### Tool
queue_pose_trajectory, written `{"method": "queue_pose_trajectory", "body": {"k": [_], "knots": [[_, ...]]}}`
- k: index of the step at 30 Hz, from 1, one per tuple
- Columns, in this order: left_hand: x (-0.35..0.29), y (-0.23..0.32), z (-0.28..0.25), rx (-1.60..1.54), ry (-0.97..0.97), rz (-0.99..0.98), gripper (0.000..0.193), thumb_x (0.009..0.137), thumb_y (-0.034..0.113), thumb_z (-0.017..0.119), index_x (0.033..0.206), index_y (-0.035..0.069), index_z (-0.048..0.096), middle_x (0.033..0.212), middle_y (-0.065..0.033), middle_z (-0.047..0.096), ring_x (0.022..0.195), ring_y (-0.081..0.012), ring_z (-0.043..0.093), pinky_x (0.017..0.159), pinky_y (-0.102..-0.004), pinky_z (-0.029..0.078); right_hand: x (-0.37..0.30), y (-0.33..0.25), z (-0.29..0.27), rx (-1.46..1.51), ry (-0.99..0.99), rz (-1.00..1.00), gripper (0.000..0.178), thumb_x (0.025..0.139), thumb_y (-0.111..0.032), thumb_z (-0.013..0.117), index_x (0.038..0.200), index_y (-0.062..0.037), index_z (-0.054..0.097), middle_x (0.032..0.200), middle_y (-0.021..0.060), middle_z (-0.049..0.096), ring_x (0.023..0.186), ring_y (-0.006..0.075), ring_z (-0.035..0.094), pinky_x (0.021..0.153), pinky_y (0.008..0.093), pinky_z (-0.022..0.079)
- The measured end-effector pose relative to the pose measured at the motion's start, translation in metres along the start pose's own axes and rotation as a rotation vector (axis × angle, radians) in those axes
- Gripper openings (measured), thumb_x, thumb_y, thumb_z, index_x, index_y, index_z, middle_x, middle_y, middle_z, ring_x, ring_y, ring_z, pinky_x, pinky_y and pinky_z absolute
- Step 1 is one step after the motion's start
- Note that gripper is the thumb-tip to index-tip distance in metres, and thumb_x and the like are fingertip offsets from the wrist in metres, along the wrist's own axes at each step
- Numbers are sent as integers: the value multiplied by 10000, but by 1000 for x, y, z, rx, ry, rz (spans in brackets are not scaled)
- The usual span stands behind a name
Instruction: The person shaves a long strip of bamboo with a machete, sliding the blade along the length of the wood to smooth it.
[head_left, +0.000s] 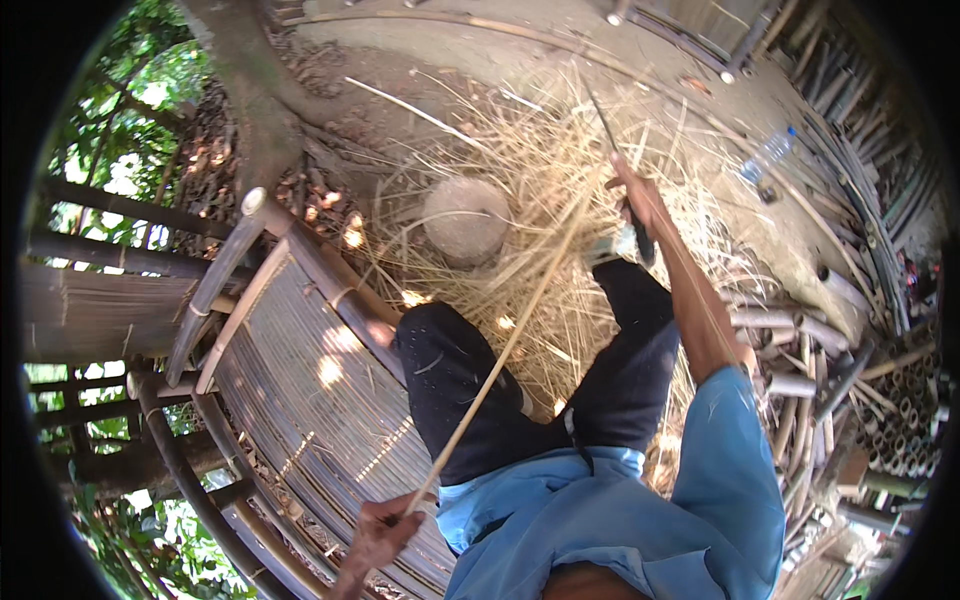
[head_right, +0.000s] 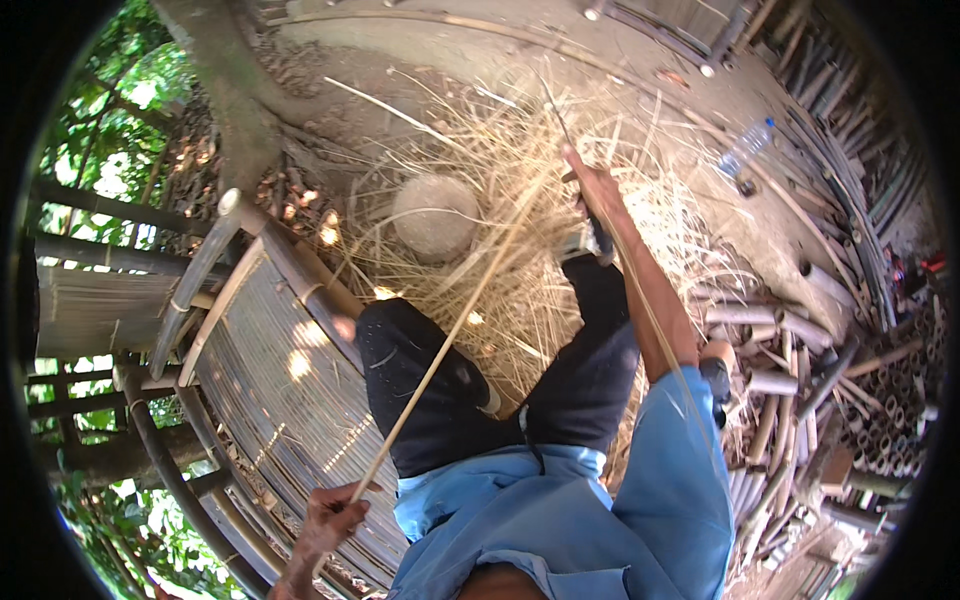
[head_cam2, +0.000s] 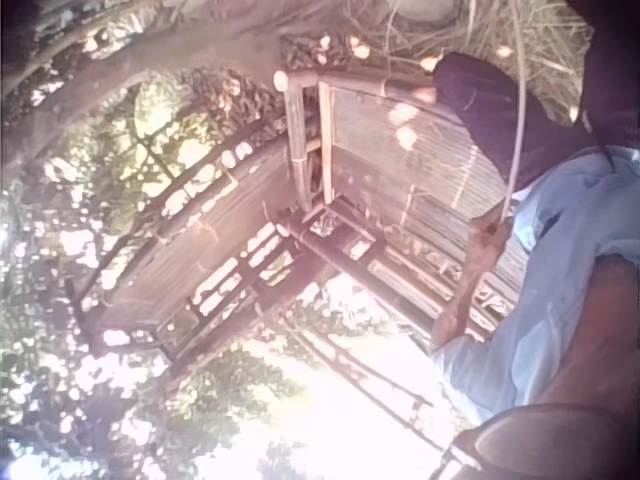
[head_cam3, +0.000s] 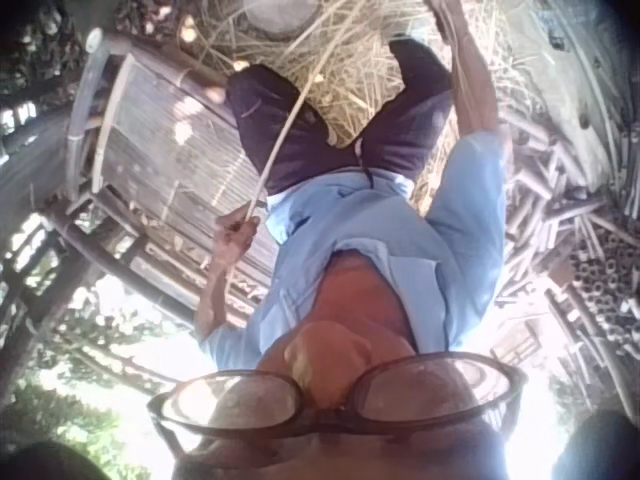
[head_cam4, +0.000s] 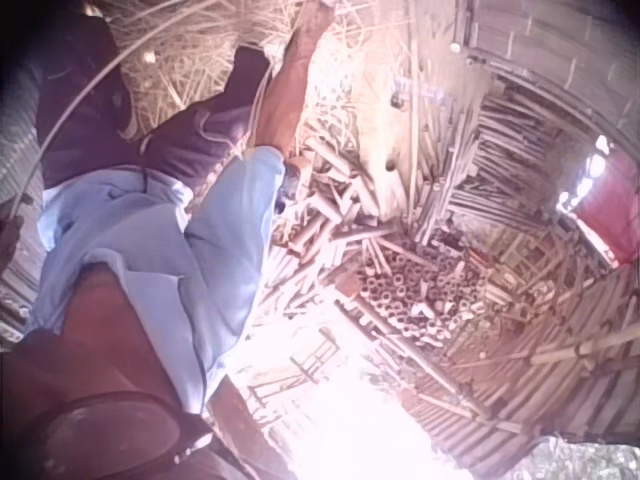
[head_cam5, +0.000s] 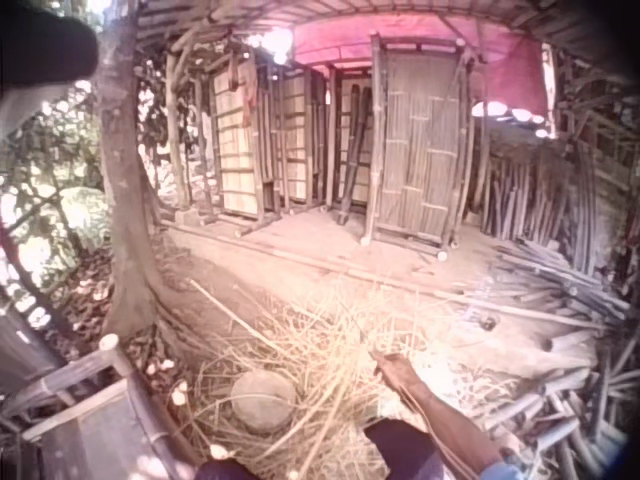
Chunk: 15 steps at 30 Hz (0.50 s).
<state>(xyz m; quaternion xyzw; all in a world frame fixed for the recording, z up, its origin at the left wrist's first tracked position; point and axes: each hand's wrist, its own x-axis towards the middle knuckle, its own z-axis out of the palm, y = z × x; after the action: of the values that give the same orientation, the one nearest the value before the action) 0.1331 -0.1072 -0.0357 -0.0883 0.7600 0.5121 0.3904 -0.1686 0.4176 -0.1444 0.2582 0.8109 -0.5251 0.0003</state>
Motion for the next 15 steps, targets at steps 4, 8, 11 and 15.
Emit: {"method": "queue_pose_trajectory", "body": {"k": [4, 8, 11, 15], "knots": [[4, -12, -78, -117, -101, 145, 270, 930, 113, 657, 1180, 46, 733, 539, 24, 512, 460, -76, 437, 463, -280, 377, -26, 19, 41, 548, -133, 106, 428, 954, -459, 654, 996, -38, 592, 648, 79, 593, 403, 110, 468, 377, 262, 409], [-10, -3, -79, 239, 418, 527, 259, 928, 167, 687, 1145, 38, 744, 611, -28, 580, 522, -159, 522, 539, -359, 453, -44, 19, 89, 786, -190, 303, 238, 1029, -285, 571, 945, -68, 520, 602, -5, 446, 431, 116, 448, 382, 279, 426], [-2, -2, -38, 530, 773, 660, 296, 937, 207, 694, 1164, 20, 725, 713, -77, 637, 607, -211, 587, 610, -406, 497, -57, 15, 118, 858, -216, 396, 200, 1030, -279, 570, 997, -94, 501, 624, 6, 468, 440, 117, 442, 379, 290, 412], [86, 17, 8, 112, 486, 376, 518, 986, 296, 645, 1382, -26, 553, 1025, -161, 714, 829, -245, 679, 745, -398, 535, -92, 1, 155, 856, -250, 416, 198, 1035, -267, 566, 1006, -80, 508, 641, 36, 519, 455, 113, 462, 382, 281, 411]]}}
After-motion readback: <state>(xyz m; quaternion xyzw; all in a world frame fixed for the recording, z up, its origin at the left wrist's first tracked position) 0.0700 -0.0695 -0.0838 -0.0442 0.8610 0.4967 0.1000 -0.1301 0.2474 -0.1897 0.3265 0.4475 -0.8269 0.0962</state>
